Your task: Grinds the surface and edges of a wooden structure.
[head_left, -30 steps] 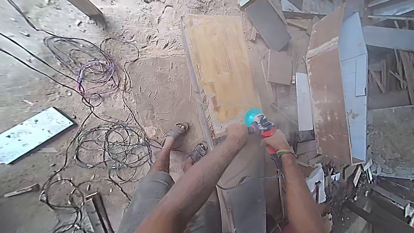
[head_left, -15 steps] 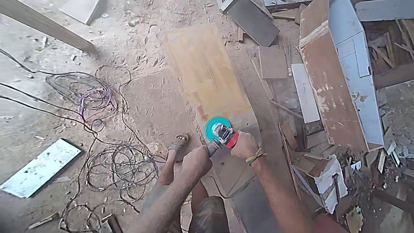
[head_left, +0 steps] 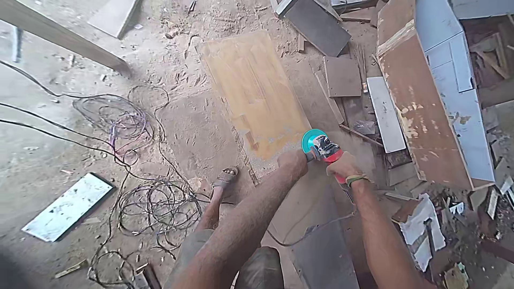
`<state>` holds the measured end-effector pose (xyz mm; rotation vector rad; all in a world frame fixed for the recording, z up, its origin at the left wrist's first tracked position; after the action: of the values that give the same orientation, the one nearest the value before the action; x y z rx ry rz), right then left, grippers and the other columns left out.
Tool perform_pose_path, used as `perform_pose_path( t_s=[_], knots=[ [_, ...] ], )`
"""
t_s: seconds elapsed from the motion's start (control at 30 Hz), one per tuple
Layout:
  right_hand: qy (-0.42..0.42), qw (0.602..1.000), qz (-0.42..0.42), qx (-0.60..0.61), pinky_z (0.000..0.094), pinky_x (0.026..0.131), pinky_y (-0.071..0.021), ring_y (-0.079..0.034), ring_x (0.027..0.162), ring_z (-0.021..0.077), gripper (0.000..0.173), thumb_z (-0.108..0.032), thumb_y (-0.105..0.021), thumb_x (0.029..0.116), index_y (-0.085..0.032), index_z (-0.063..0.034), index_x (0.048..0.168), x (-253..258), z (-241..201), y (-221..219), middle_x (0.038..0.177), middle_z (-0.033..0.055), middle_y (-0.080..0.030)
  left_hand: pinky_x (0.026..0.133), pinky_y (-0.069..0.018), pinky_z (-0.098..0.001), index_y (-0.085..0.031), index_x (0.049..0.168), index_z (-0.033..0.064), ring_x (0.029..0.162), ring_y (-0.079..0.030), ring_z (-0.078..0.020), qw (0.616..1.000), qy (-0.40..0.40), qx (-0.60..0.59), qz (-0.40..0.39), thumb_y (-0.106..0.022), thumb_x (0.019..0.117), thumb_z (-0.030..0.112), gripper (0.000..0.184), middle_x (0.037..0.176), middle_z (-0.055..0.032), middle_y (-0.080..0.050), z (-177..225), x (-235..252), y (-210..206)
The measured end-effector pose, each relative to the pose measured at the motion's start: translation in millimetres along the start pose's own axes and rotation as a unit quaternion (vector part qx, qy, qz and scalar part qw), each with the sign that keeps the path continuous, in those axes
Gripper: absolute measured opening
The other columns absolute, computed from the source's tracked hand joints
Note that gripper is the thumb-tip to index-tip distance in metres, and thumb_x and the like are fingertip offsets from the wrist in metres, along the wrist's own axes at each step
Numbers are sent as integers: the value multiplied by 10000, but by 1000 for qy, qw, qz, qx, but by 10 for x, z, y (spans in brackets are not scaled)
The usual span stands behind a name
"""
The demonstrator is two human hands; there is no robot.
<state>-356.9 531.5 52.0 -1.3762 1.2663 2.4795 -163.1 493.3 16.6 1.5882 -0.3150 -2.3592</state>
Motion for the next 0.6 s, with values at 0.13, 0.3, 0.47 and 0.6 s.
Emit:
perform_pose_path(
  t_s=[0.13,0.3,0.47,0.6],
  knots=[
    [8,1000,-6,4,581,927,-569,-702,1104,355,743,-265,-933,606,-634,15,1225,-181,-23,-141,1170,211,-704,821,-555,-632,-679,1132,43,1100,-688,-390,1000,-5,5,-6,-682,885,247,321,1168,-195,-705,-139,-134,-105],
    [167,983,-73,-36,584,909,-581,-708,1099,356,637,-339,-834,713,-654,-34,1242,-964,-725,-1018,1171,186,-717,775,-579,-601,-684,1137,143,1006,-723,-348,992,123,17,4,-687,849,329,343,1072,-133,-738,-1444,-735,-784],
    [229,960,-140,-85,570,851,-591,-714,1065,361,660,-309,-810,730,-592,-38,1291,-1430,-994,-1557,1147,184,-711,768,-592,-576,-677,1146,184,964,-746,-341,977,213,-1,7,-655,877,336,310,1029,-115,-761,-2139,-1092,-1383],
    [187,975,-112,-49,573,859,-596,-718,1066,349,655,-333,-813,718,-617,-64,1282,-1105,-767,-1306,1148,166,-720,788,-589,-585,-663,1159,166,997,-739,-338,985,174,19,-1,-660,869,318,327,1063,-120,-750,-1699,-876,-1085]
  ],
)
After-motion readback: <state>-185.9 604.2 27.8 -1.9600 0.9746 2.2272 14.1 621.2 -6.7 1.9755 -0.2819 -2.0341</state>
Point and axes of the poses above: each hand's wrist, its own x-axis towards the middle knuckle, its own y-axis out of the back of the hand, z = x × y, the point moved 10 cm from there along x, towards the middle knuckle
